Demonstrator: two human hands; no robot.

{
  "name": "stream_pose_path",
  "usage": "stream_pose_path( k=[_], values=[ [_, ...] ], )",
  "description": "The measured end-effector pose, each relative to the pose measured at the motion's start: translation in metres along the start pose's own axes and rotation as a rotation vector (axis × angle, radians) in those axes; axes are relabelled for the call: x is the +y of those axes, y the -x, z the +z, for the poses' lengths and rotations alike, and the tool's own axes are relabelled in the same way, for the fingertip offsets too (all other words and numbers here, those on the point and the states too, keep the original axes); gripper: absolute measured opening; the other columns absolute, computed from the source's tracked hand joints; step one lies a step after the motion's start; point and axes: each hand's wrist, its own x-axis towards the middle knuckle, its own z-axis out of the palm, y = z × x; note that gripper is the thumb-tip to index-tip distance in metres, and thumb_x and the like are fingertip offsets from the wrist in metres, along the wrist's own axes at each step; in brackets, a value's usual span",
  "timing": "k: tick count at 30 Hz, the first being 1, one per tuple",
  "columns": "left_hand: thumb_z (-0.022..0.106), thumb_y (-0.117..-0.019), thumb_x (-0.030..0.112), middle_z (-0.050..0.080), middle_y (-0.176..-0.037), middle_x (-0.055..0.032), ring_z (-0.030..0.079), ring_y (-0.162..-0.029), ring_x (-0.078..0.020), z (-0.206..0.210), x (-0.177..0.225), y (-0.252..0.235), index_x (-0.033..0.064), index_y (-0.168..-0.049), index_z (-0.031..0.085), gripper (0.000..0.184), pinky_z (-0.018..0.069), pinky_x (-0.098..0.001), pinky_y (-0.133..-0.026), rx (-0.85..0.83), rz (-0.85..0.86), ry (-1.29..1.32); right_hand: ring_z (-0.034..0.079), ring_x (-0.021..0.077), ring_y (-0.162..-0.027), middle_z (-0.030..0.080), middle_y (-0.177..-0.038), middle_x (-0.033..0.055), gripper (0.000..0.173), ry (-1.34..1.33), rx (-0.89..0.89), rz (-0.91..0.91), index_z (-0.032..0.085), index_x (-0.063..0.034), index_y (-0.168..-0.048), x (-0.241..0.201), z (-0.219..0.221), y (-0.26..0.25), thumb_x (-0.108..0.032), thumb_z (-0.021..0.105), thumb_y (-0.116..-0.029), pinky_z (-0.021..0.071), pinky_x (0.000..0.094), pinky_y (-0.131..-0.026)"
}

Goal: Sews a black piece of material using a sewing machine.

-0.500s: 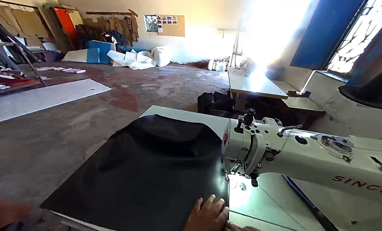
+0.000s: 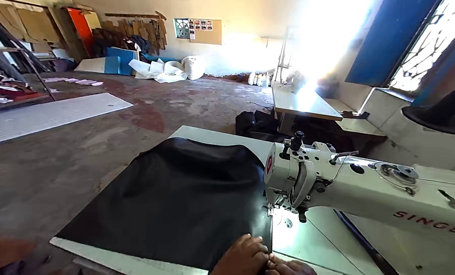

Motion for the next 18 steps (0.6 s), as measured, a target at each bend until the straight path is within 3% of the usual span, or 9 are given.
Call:
stream_pose_path(
  k=[5, 12, 17, 18],
  values=[
    [0.057, -0.0922, 0.0, 0.062, -0.14, -0.0205, 0.052, -0.139, -0.0395, -0.02, -0.008, 0.011, -0.003, -0.129, 0.067, 0.038, 0.0325, -0.0598, -0.119, -0.226, 0.046, 0.12, 0.078, 0.0263, -0.09, 0.078, -0.092, 0.0127, 0.009, -0.017, 0.023, 0.04, 0.074, -0.0032, -0.088, -0.008, 0.003, 0.005, -0.006, 0.066, -0.0916, 0.0626, 0.0393, -0.071],
    [0.058, -0.0973, 0.004, 0.067, -0.133, -0.018, 0.057, -0.134, -0.0367, -0.016, -0.026, -0.015, -0.0035, -0.114, 0.071, 0.022, 0.039, -0.0559, -0.116, -0.186, 0.091, 0.002, 0.078, 0.0233, -0.091, 0.079, -0.094, 0.01, 0.007, 0.016, 0.046, 0.074, 0.076, -0.0049, -0.087, 0.013, 0.003, -0.008, -0.004, 0.069, -0.0887, 0.0634, 0.0383, -0.072],
    [0.057, -0.0983, 0.008, 0.068, -0.133, -0.0167, 0.058, -0.134, -0.034, -0.015, -0.047, -0.034, -0.0027, -0.112, 0.07, 0.022, 0.0397, -0.0506, -0.117, -0.178, 0.116, -0.037, 0.076, 0.0208, -0.071, 0.078, -0.085, 0.0072, 0.007, 0.118, 0.064, 0.082, 0.076, -0.0076, -0.085, 0.032, 0.012, -0.017, -0.007, 0.07, -0.0856, 0.0607, 0.0365, -0.058],
    [0.055, -0.0995, 0.009, 0.067, -0.134, -0.017, 0.057, -0.135, -0.0335, -0.016, -0.049, -0.038, -0.0031, -0.113, 0.07, 0.024, 0.0383, -0.0492, -0.118, -0.192, 0.106, -0.04, 0.076, 0.021, -0.073, 0.078, -0.087, 0.0072, 0.008, 0.124, 0.063, 0.096, 0.077, -0.0076, -0.086, 0.035, 0.013, -0.018, -0.008, 0.069, -0.0861, 0.0613, 0.037, -0.059]
  ],
)
